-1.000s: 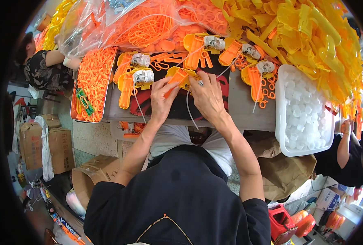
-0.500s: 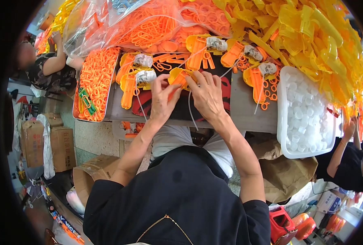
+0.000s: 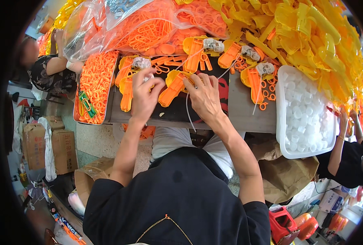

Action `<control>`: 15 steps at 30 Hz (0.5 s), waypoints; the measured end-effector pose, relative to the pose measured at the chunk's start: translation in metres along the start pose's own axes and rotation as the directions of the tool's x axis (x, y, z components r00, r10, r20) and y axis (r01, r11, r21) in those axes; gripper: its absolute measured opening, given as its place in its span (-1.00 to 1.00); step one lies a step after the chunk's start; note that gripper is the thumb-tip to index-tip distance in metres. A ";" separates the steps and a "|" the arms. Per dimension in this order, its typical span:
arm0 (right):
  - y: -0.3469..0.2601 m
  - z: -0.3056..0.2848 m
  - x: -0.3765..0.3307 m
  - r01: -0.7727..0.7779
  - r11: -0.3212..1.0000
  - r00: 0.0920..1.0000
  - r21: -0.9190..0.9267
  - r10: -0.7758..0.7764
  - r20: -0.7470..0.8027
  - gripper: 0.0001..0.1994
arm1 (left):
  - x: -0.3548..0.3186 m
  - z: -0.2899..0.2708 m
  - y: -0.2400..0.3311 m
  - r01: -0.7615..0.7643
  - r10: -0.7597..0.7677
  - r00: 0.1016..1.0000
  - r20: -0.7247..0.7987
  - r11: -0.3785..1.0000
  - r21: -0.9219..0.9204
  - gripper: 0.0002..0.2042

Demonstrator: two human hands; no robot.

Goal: Assembling plastic toy guns by attaching components and applying labels at a factory workbench.

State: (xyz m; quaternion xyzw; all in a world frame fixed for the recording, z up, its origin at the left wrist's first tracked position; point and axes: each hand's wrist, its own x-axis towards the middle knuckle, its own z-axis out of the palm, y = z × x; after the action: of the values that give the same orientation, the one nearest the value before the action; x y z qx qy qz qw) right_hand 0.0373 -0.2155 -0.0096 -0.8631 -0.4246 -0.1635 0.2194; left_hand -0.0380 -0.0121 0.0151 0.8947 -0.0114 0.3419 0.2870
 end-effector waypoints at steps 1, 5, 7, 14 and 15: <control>0.000 -0.002 0.000 0.003 1.000 1.000 0.026 -0.003 0.001 -0.52 | -0.009 -0.024 0.006 0.031 -0.027 0.998 0.051 0.997 -0.069 -0.91; 0.000 -0.025 -0.013 -0.085 0.979 0.989 0.185 0.105 -0.103 -0.53 | -0.092 -0.127 -0.001 0.058 -0.139 0.773 0.619 0.987 0.148 -0.90; 0.003 -0.035 -0.032 -0.192 0.950 0.968 0.246 0.224 -0.112 -0.53 | -0.207 -0.163 -0.042 -0.087 -0.438 0.301 0.847 0.872 0.482 -0.89; 0.000 -0.032 -0.060 -0.468 0.805 0.873 0.365 0.484 0.053 -0.41 | -0.071 -0.093 0.033 0.100 -0.030 0.856 0.516 0.989 -0.107 -0.84; -0.002 -0.034 -0.058 -0.503 0.772 0.852 0.389 0.519 0.072 -0.41 | -0.048 -0.069 0.032 -0.039 0.082 0.905 0.418 0.993 -0.112 -0.85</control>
State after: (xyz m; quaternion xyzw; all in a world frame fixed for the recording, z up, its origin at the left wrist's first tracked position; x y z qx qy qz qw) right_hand -0.0016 -0.2697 -0.0073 -0.8801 -0.1939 -0.0259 0.4327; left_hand -0.1237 -0.0114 0.0429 0.9310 -0.1182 0.1481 0.3120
